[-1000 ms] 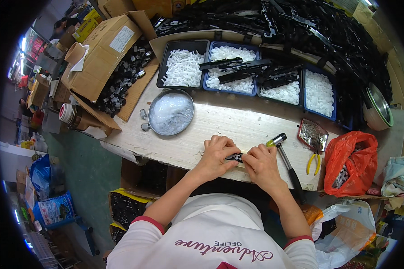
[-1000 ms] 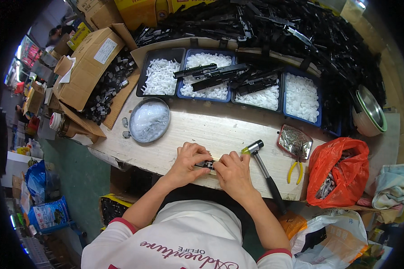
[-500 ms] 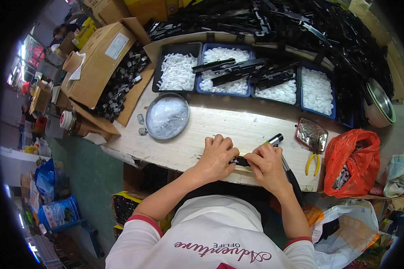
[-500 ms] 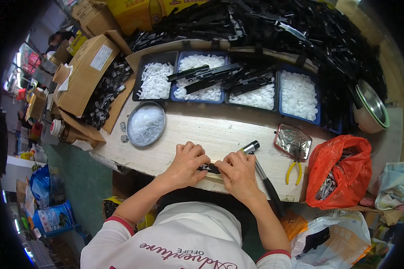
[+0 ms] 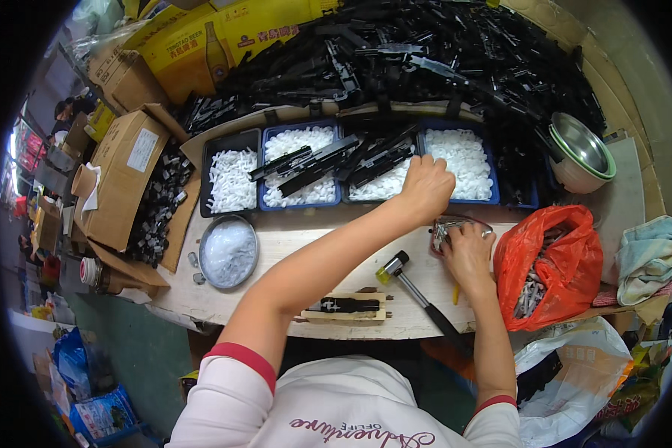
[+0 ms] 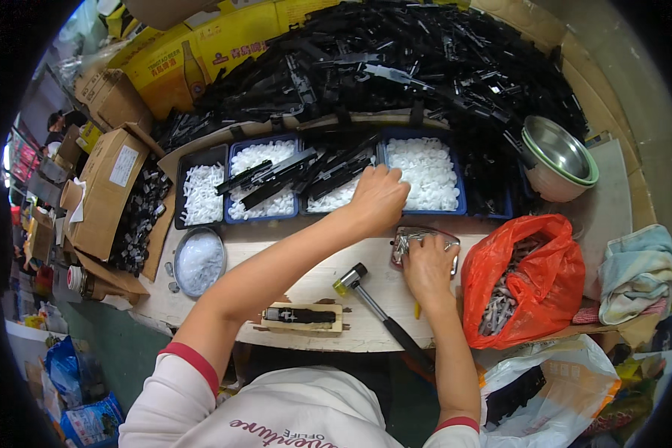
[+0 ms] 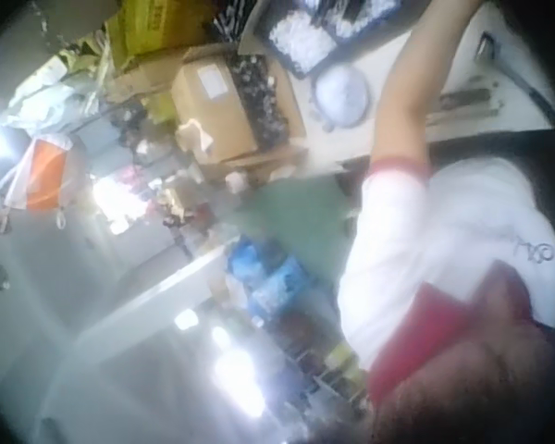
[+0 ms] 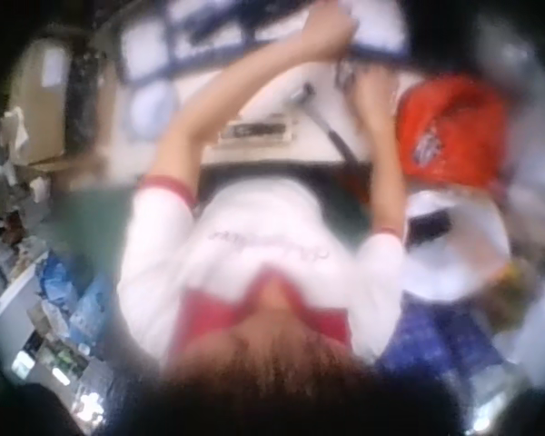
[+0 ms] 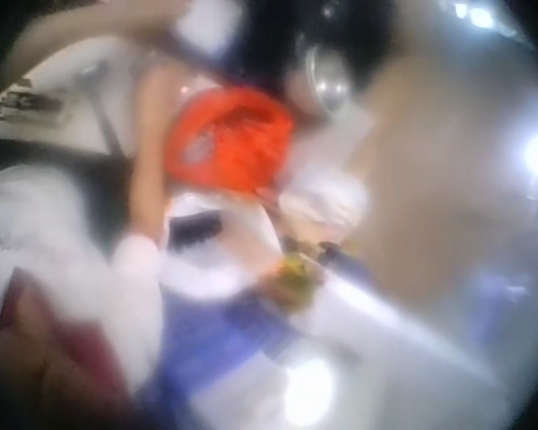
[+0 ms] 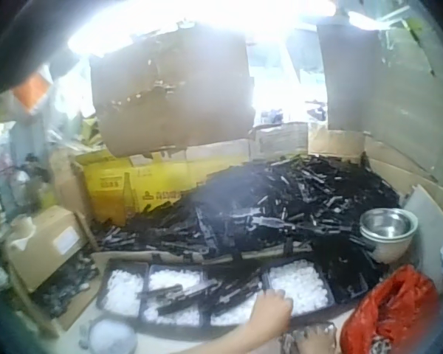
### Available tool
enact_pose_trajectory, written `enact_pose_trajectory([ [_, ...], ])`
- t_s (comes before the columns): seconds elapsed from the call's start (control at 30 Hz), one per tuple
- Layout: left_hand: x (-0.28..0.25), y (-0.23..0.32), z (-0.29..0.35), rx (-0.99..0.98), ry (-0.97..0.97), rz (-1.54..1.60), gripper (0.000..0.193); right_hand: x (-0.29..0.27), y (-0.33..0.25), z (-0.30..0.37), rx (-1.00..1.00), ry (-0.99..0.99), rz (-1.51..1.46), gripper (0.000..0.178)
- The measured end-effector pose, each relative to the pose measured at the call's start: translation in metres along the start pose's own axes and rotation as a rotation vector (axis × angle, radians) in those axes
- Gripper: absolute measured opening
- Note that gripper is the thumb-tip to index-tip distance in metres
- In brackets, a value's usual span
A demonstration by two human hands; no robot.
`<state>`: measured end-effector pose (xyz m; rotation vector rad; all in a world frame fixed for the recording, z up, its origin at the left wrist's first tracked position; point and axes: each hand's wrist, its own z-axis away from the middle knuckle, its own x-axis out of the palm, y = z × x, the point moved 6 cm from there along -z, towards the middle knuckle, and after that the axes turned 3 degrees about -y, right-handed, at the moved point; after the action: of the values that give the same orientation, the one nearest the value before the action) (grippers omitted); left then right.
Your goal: The person assembles small metal lock components at a workbench. They repeatedly pick up a lock body, insert a white plastic piece, and use a hammer to tap the assembly into place. The person then uses pliers to adjust the lock and places the finished unit into a cardboard box.
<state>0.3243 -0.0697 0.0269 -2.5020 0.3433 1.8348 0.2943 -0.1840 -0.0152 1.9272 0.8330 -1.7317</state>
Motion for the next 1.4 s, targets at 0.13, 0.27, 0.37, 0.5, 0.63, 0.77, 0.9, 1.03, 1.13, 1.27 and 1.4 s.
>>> enact_pose_trajectory([
  [0.13, 0.025, -0.004, -0.031, -0.115, -0.086, -0.087, 0.012, 0.006, -0.008, -0.006, -0.062, -0.023, 0.011, 0.011],
  [0.27, 0.03, -0.004, -0.035, -0.045, -0.129, -0.04, 0.01, 0.002, -0.003, -0.001, -0.066, 0.021, -0.132, 0.007],
  [0.37, 0.025, -0.007, -0.034, -0.036, -0.066, 0.052, 0.01, -0.005, 0.003, 0.003, -0.069, 0.092, -0.255, 0.006],
  [0.5, 0.02, -0.017, -0.04, -0.081, 0.015, 0.372, 0.01, -0.005, 0.01, 0.007, -0.026, 0.092, -0.285, 0.007],
  [0.63, 0.002, -0.027, -0.023, -0.304, -0.038, 1.142, 0.009, -0.013, 0.018, 0.01, -0.015, 0.137, -0.34, 0.008],
  [0.77, -0.017, -0.025, 0.036, -0.493, -0.031, 1.734, 0.009, -0.022, 0.02, 0.015, 0.074, 0.119, -0.711, 0.006],
  [0.9, -0.016, -0.009, 0.117, -0.547, -0.115, 1.855, 0.012, -0.037, -0.009, 0.025, 0.068, 0.031, -1.118, 0.005],
  [1.03, -0.019, 0.004, 0.177, -0.569, -0.171, 1.989, 0.019, -0.064, -0.062, 0.03, -0.189, 0.047, -1.171, 0.005],
  [1.13, -0.024, 0.003, 0.198, -0.598, -0.147, 2.024, 0.017, -0.062, -0.088, 0.033, -0.252, -0.014, -1.136, 0.008],
  [1.27, -0.031, -0.002, 0.209, -0.576, -0.093, 2.01, 0.015, -0.061, -0.102, 0.034, -0.296, -0.025, -1.069, 0.009],
  [1.4, -0.034, -0.004, 0.215, -0.59, -0.074, 1.972, 0.013, -0.064, -0.108, 0.033, -0.311, -0.04, -1.036, 0.008],
])
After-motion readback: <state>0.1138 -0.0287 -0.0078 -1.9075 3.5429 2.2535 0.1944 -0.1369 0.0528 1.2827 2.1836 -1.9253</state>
